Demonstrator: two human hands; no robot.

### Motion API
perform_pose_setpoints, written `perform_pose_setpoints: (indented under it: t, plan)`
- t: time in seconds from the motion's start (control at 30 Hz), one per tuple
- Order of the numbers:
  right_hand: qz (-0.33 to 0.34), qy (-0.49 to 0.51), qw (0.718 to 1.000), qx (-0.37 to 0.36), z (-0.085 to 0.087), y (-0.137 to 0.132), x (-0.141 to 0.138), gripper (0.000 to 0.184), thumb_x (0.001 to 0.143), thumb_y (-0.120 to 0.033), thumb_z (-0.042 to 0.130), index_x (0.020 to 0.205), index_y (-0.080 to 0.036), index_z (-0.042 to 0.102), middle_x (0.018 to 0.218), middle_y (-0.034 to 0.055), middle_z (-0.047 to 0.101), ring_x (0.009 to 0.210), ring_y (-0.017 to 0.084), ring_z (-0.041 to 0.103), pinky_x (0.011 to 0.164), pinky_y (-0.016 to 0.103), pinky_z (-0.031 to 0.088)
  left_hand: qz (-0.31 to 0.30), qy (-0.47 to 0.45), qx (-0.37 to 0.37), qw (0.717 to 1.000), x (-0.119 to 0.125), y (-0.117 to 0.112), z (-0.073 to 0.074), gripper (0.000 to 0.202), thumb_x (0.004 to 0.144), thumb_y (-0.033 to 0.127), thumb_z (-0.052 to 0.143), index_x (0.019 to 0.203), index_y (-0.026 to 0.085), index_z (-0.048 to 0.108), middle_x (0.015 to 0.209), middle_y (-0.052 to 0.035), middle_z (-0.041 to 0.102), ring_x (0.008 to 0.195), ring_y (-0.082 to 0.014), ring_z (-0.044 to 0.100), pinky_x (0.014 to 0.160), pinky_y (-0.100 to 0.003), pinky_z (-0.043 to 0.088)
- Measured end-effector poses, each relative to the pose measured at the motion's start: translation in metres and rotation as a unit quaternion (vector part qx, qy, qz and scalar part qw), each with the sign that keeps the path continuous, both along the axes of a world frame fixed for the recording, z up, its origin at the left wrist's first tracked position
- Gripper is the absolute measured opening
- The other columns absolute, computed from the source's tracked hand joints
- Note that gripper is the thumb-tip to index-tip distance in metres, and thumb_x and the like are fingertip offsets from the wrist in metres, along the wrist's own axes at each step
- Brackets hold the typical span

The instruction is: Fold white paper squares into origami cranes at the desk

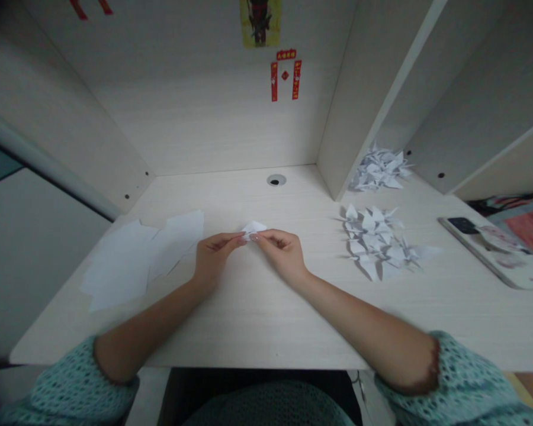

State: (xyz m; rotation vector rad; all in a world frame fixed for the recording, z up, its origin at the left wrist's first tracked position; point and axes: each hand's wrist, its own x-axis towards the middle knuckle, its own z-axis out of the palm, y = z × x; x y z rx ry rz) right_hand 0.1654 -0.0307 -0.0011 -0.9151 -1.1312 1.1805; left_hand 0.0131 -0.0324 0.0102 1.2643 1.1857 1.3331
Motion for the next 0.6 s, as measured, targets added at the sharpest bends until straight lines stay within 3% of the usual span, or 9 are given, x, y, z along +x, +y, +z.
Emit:
perform_pose_setpoints:
  t: [0.33, 0.6]
  plan:
    - [0.003, -0.029, 0.999, 0.026, -0.0002, 0.0013, 0.0032, 0.008, 0.07, -0.03, 0.073, 0.076, -0.024, 0.074, 0.08, 0.0018, 0.074, 0.074, 0.017, 0.066, 0.077, 0.033, 0.05, 0.01, -0.025, -0.044, 0.999, 0.0, 0.0012, 0.001, 0.025, 0.062, 0.031, 0.076, 0.085, 0.021, 0.075, 0.078, -0.0035, 0.074, 0.069, -0.0139, 0.063, 0.07, -0.028, 0.05]
    - [-0.036, -0.096, 0.994, 0.041, -0.0028, -0.001, 0.0014, 0.017, 0.067, -0.035, 0.075, 0.077, -0.022, 0.073, 0.078, 0.0039, 0.072, 0.071, 0.017, 0.063, 0.073, 0.034, 0.05, 0.023, -0.038, -0.061, 0.997, 0.0001, 0.0015, -0.0001, 0.027, 0.061, 0.031, 0.076, 0.087, 0.021, 0.075, 0.083, -0.005, 0.075, 0.075, -0.0162, 0.065, 0.077, -0.031, 0.05]
